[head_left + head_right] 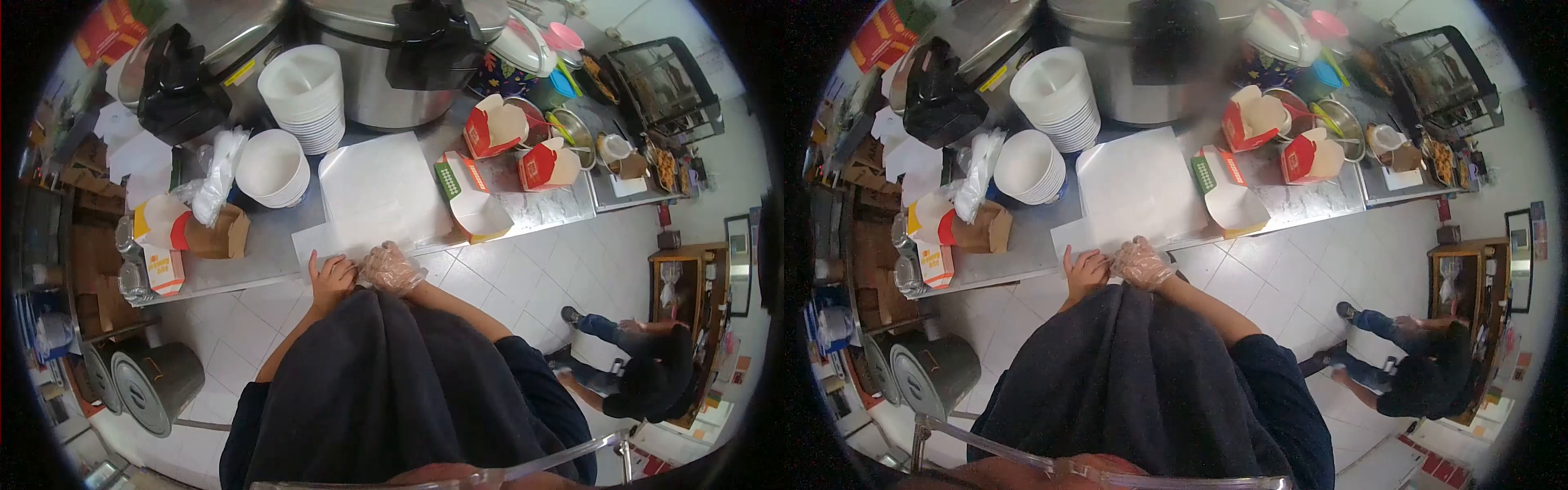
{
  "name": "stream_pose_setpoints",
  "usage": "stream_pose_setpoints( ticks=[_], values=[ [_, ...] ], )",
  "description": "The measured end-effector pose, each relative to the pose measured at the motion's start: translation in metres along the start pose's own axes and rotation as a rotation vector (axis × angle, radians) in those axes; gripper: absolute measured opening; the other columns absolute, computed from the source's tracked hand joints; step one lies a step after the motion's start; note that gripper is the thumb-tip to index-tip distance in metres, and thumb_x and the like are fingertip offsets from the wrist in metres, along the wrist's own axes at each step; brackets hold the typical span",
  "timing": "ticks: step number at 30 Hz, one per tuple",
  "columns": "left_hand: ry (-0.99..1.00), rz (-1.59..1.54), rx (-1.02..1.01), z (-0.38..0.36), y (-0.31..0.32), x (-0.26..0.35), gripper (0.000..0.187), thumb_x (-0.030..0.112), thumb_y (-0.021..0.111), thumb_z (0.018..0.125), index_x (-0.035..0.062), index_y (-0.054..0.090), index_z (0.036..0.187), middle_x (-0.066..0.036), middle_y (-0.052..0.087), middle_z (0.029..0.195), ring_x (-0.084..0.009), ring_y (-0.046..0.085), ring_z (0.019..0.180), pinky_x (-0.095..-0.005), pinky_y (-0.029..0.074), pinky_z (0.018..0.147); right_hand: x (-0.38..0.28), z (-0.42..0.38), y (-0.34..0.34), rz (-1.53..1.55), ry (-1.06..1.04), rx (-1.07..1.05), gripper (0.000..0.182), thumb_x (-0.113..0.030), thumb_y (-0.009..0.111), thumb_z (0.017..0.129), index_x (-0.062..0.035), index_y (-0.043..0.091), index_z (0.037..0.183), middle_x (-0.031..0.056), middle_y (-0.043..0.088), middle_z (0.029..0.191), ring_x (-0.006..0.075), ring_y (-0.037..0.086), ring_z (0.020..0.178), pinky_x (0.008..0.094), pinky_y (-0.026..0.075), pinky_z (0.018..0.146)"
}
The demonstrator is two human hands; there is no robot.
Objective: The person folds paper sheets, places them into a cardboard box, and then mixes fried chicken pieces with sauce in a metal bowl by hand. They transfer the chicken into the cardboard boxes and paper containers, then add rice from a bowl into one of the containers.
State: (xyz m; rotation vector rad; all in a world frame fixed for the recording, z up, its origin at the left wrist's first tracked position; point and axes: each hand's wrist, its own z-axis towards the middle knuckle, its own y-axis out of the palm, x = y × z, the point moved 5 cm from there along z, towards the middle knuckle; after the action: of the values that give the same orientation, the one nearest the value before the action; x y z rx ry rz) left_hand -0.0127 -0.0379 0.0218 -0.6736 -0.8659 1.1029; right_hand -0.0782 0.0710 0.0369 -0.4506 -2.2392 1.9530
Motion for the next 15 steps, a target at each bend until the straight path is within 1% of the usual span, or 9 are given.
stream_pose_setpoints(
  ticks=[4,6,7,9,11,12,13,15],
  values=[
    [0.025,-0.055,0.021,0.01,-0.02,-0.001,0.007,0.016,0.068,0.071,0.0156,0.065,0.077,0.008,0.06,0.087,-0.0123,0.056,0.095,-0.0577,0.021,0.104,0.009,-0.011,-0.017,0.014,0.058,0.001,0.024,-0.022,0.059,0.076,-0.0135,0.062,0.099,0.0041,0.061,0.098,0.0208,0.054,0.099,0.0448,0.036,0.091],
    [0.026,-0.062,0.017,0.017,-0.036,-0.003,0.006,0.016,0.07,0.072,0.0149,0.065,0.076,0.006,0.061,0.083,-0.013,0.056,0.092,-0.0577,0.021,0.104,0.022,-0.036,-0.038,0.075,0.017,0.198,0.027,-0.022,0.061,0.074,-0.0134,0.061,0.1,0.0046,0.061,0.1,0.0218,0.054,0.1,0.0451,0.036,0.092],
    [0.039,-0.068,0.02,0.021,-0.044,-0.003,0.006,0.016,0.07,0.072,0.0149,0.065,0.076,0.006,0.061,0.083,-0.013,0.056,0.092,-0.0577,0.021,0.104,0.03,-0.046,-0.04,0.07,0.03,0.202,0.027,-0.022,0.061,0.074,-0.0134,0.061,0.1,0.0046,0.061,0.1,0.0218,0.054,0.1,0.0451,0.036,0.092],
    [0.039,-0.094,0.026,0.026,-0.059,-0.005,0.007,0.015,0.07,0.072,0.0136,0.066,0.076,0.005,0.061,0.081,-0.0139,0.057,0.089,-0.0567,0.022,0.104,0.053,-0.068,-0.038,-0.062,0.221,0.167,0.026,-0.017,0.06,0.067,-0.0135,0.06,0.093,0.0009,0.062,0.091,0.0195,0.057,0.091,0.0425,0.04,0.083],
    [0.027,-0.107,0.014,0.032,-0.069,-0.005,0.007,0.015,0.07,0.072,0.0127,0.066,0.076,0.005,0.061,0.08,-0.0139,0.057,0.088,-0.056,0.022,0.104,0.091,-0.096,0.012,-0.31,0.542,0.208,0.031,-0.021,0.063,0.067,-0.0139,0.059,0.097,0.0014,0.062,0.091,0.0224,0.058,0.092,0.0443,0.041,0.085],
    [0.003,-0.115,0.005,0.038,-0.074,-0.005,0.007,0.015,0.07,0.072,0.0118,0.066,0.076,0.004,0.061,0.079,-0.0139,0.057,0.087,-0.0554,0.023,0.103,0.093,-0.097,-0.049,-0.095,0.748,-0.169,0.033,-0.025,0.064,0.07,-0.0137,0.06,0.101,0.0009,0.062,0.095,0.0233,0.056,0.096,0.0462,0.038,0.089],
    [0.012,-0.12,0.007,0.046,-0.08,-0.001,0.007,0.015,0.07,0.072,0.0118,0.066,0.076,0.004,0.061,0.079,-0.0139,0.057,0.087,-0.0554,0.023,0.103,0.08,-0.097,-0.082,-0.097,0.758,-0.166,0.033,-0.025,0.064,0.07,-0.0137,0.06,0.101,0.0009,0.062,0.095,0.0233,0.056,0.096,0.0462,0.038,0.089],
    [0.039,-0.17,-0.063,0.066,-0.086,0.014,0.007,0.015,0.069,0.073,0.0107,0.065,0.076,0.004,0.061,0.08,-0.0136,0.057,0.086,-0.0542,0.023,0.103,0.05,-0.097,-0.137,0.158,0.578,0.475,0.028,-0.023,0.062,0.076,-0.0129,0.061,0.102,0.0006,0.061,0.099,0.0219,0.055,0.1,0.0475,0.035,0.093]
  ],
)
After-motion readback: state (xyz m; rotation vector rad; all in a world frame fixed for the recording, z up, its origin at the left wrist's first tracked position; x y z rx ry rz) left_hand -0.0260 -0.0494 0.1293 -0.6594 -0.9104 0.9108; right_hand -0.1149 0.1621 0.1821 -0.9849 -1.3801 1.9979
